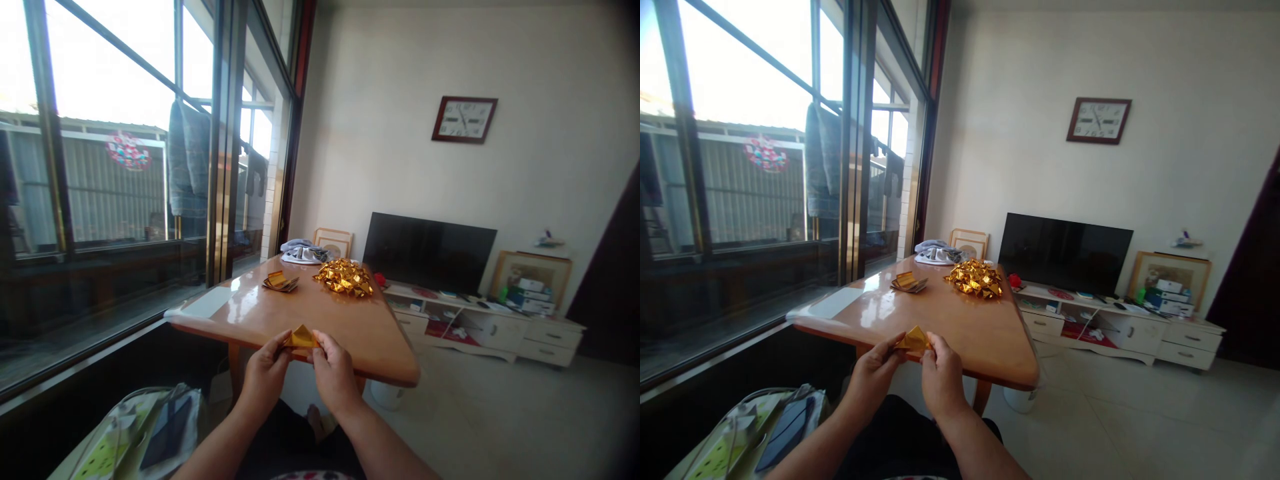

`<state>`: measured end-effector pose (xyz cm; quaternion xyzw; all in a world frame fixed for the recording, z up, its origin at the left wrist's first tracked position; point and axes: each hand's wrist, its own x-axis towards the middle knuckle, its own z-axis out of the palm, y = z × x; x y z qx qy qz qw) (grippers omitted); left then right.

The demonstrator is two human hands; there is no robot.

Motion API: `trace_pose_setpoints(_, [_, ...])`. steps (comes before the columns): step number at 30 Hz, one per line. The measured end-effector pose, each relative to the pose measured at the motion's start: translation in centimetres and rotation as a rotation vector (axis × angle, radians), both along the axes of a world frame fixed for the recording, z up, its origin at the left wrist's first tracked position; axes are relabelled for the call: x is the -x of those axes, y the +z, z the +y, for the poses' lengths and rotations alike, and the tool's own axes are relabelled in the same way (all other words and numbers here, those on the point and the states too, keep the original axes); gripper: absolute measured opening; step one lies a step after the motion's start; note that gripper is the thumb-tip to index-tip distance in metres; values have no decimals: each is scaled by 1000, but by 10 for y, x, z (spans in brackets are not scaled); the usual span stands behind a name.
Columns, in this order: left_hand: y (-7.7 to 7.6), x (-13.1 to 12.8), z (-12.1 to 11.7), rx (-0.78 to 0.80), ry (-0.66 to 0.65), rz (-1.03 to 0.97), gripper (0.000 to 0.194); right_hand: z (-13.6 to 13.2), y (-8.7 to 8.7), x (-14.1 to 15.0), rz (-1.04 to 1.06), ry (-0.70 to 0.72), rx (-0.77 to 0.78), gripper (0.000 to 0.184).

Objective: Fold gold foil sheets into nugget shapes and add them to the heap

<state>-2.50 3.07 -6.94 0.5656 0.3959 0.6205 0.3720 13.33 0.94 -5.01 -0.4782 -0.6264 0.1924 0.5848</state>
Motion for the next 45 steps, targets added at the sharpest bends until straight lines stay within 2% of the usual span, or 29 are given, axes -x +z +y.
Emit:
trace_pose_setpoints(4, [-2, 1, 1, -9, -20, 18, 47, 0, -1, -2, -17, 23, -6, 41])
trace_pose_setpoints(12, [1, 1, -2, -40, 32, 102, 41, 2, -3, -3, -10, 55, 42, 43])
trace_pose_setpoints(17, [8, 0, -4, 12, 27, 69, 46, -2, 0, -2, -14, 34, 4, 42])
trace_pose_setpoints(22, [12, 0, -9, 53, 28, 70, 49, -5, 5, -1, -59, 43, 29, 36])
trace_pose_setpoints(32, [16, 2, -12, 75, 43, 72, 49, -11, 8, -1, -152, 41, -2, 40])
trace_pose_setpoints(39, [9, 3, -5, 88, 61, 97, 49, -13, 12, -3, -177, -13, 30, 32])
trace_pose_setpoints(45, [0, 6, 2, 84, 36, 136, 51, -15, 13, -2, -263, -7, 16, 36])
